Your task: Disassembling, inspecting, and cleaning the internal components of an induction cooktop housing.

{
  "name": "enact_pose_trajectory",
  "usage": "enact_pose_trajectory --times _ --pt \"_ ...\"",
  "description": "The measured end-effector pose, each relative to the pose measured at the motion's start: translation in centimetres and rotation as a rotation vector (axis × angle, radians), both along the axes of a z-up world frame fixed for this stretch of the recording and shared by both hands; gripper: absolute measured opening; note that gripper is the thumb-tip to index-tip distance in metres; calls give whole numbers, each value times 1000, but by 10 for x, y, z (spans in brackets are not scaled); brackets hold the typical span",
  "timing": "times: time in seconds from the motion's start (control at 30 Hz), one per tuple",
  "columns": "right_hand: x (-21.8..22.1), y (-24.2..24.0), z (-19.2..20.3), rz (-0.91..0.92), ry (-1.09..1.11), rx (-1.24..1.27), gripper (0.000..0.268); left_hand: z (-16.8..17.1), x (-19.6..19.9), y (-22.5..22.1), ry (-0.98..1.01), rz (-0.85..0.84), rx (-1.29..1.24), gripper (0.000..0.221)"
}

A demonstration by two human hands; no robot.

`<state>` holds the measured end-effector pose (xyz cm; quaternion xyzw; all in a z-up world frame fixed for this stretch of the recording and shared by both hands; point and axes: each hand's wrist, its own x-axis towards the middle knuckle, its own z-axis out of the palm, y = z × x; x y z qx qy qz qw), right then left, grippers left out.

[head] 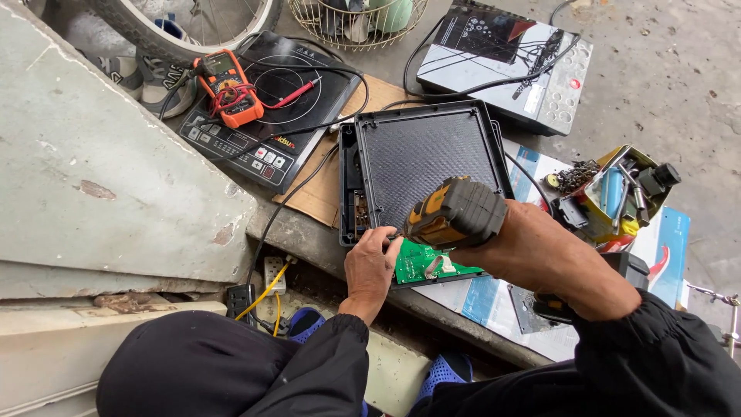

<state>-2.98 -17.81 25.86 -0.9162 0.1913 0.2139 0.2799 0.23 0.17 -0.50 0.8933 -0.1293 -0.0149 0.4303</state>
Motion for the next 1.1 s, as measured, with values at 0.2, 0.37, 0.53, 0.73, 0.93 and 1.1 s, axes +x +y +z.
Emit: enact_pose_trajectory --times 0.2,0.37,0.53,0.73,0.93,1.1 --pt "2 4 6 -23 0 -39 61 7 3 -1 1 2 14 28" --pt "-1 5 11 -62 -2 -12 57 8 13 -1 12 14 5 25" --pt "-3 -14 7 -73 14 -52 58 -8 36 -6 27 -15 32 29" --pt "-24 -70 -20 -119 0 -22 51 12 32 -27 -202 9 137 54" --pt "-30 -73 -16 -230 32 2 61 28 -4 -47 -226 -96 -11 10" --pt "-30 -74 -16 -246 32 -24 56 25 -15 -51 -203 -223 -41 19"
